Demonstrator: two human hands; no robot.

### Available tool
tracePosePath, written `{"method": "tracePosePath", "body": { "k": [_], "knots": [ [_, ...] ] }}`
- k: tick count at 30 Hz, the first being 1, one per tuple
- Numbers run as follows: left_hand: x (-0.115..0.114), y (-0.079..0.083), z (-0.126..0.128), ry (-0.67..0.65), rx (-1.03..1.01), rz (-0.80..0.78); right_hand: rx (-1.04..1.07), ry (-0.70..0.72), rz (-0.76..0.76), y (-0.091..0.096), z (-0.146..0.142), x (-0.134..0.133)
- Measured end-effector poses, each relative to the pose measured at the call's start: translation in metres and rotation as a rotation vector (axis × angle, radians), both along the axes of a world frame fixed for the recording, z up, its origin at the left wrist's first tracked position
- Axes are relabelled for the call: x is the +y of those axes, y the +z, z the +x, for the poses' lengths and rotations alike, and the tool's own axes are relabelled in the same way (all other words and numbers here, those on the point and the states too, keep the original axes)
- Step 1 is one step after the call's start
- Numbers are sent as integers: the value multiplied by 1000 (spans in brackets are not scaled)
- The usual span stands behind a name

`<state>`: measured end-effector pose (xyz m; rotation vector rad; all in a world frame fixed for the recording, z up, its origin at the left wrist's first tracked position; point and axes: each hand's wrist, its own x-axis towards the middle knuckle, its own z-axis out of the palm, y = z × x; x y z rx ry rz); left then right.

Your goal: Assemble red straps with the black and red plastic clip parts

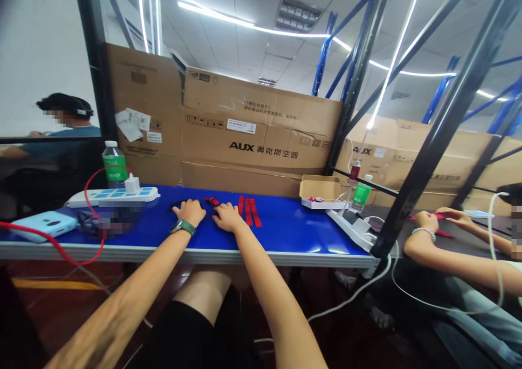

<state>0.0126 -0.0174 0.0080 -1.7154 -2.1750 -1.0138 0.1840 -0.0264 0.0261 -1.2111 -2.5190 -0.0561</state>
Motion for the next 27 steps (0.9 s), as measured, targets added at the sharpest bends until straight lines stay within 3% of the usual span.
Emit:
{"method": "tracePosePath", "body": {
  "k": [3,8,10,16,21,27],
  "knots": [
    [-3,2,2,23,-26,-15,61,-37,7,-1,1,3],
    [-9,8,5,68,-10,53,65,-435,114,-3,12,5],
    [-10,9,6,47,26,84,23,-515,109,-3,16,6],
    [-11,11,4,-31,96,26,-68,-441,79,6,15,5],
    [-13,19,7,-71,103,-43,-1,-390,83,9,13,0],
    [-10,23,8,-210,43,-108,24,-435,108,5,13,1]
  ]
}}
